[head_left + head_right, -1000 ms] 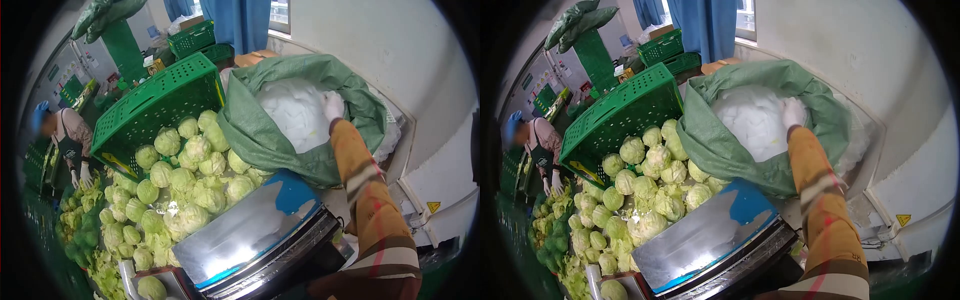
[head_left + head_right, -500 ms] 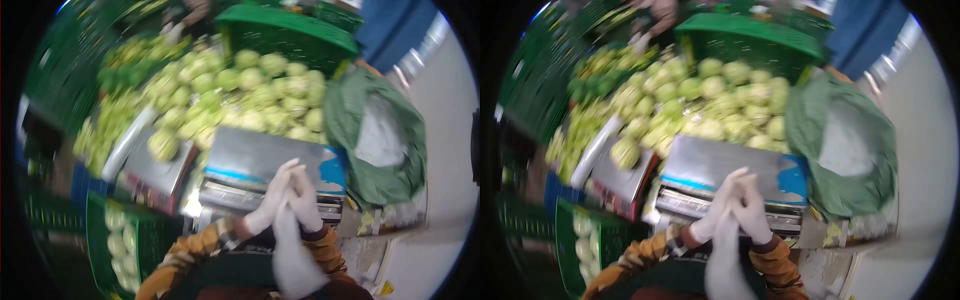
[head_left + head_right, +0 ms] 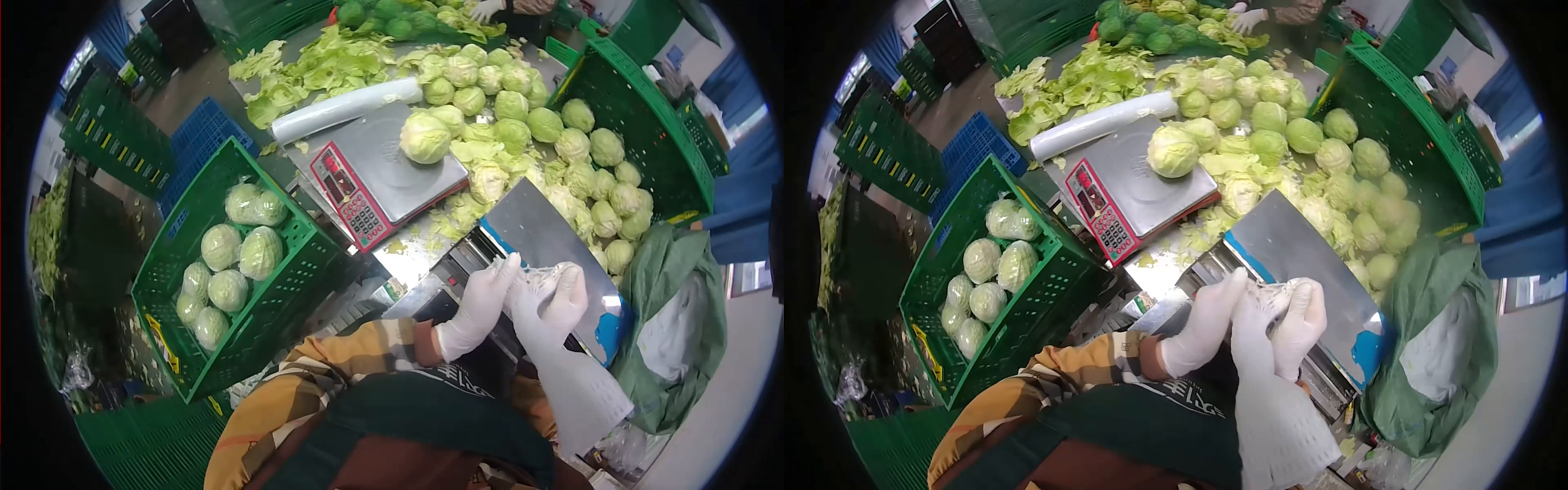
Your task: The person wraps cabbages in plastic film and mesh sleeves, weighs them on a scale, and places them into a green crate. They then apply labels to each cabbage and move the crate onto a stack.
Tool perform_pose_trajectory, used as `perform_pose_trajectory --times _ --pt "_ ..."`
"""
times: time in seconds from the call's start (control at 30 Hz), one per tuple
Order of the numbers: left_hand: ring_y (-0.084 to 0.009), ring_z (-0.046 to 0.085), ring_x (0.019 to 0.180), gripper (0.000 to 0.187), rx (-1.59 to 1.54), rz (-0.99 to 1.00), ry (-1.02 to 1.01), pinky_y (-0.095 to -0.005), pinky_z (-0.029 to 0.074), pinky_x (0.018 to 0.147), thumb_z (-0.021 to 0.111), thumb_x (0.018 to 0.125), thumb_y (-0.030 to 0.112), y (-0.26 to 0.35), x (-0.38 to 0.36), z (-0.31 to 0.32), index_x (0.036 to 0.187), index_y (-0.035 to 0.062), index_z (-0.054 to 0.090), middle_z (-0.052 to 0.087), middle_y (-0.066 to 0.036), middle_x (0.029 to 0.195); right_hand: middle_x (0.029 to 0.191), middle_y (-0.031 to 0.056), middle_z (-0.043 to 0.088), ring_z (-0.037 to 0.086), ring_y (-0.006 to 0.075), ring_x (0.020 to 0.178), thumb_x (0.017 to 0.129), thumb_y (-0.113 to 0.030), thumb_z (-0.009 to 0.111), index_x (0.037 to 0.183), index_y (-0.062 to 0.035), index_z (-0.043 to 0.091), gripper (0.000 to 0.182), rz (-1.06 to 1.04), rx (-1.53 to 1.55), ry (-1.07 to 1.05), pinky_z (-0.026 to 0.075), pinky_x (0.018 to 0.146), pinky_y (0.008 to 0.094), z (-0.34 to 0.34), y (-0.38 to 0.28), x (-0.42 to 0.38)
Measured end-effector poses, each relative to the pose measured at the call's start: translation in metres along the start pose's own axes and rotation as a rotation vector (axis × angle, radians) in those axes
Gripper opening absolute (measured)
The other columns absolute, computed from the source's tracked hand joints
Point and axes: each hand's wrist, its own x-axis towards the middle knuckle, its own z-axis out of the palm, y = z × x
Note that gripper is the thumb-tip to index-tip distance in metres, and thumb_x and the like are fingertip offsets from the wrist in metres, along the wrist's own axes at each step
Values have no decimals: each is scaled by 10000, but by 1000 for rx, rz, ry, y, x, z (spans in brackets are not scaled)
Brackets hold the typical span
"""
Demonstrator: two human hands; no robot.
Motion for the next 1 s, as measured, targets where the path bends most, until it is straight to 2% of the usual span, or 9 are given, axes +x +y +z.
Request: perform_pose_trajectory --times 0.27,0.4,0.47,0.57,0.63,0.77,0.87,0.9,1.0 --pt "-181 632 897 395 -686 -263 -356 -357 509 824 392 1044 370 62 27 -81 1098 23 574 654 -90 983 903 26 645 578 119 837 962 -124 543 1019 -8 663 177 674 328 -927 483 756 285 24 -6 5" --pt "-124 604 1001 359 -220 -136 -528 -315 497 868 608 948 215 65 17 -97 1239 19 534 625 -84 1113 771 5 637 564 85 685 945 -113 567 833 -15 647 168 -472 -451 -399 459 617 260 28 63 81" --pt "-109 625 845 293 22 -139 -177 -268 514 751 649 864 56 41 35 -110 1146 10 584 655 -65 939 716 -5 627 561 83 654 952 -127 574 855 -3 677 189 282 9 -189 461 608 253 65 -2 99" --pt "-94 603 672 125 103 187 463 -258 503 554 747 791 67 -43 138 -189 804 26 629 664 -55 764 709 89 664 567 80 663 901 -151 644 916 13 699 173 39 -121 -223 478 639 267 119 43 112" --pt "-172 643 756 282 250 299 760 -290 527 668 699 864 207 -47 203 -224 1023 -10 616 680 -119 861 663 130 610 529 139 609 888 -236 663 924 -28 699 214 2 -242 -207 458 623 311 159 48 121" --pt "-296 482 1255 673 328 170 528 -354 348 1069 525 943 475 -17 254 -235 1384 -14 387 513 -204 1349 820 138 660 592 178 750 908 -198 611 1059 -6 671 252 92 -109 -233 474 724 308 231 124 176" --pt "-181 546 1167 559 -177 -20 167 -310 445 979 457 989 482 29 243 -197 1368 72 466 568 -81 1289 1045 127 667 596 173 925 933 -147 518 1231 18 590 348 357 686 -449 464 846 282 263 159 194" --pt "-180 542 1188 566 -113 -13 162 -319 444 994 418 1001 491 42 236 -190 1384 76 458 552 -63 1343 1124 120 643 578 162 987 940 -126 468 1281 20 553 380 56 323 -573 453 888 280 253 124 181" --pt "-272 455 1296 628 -380 34 18 -359 356 1092 481 986 402 37 238 -214 1454 11 332 458 -150 1422 1164 111 648 603 150 1011 1008 -177 433 1215 57 594 352 415 415 -795 463 919 282 240 66 180"
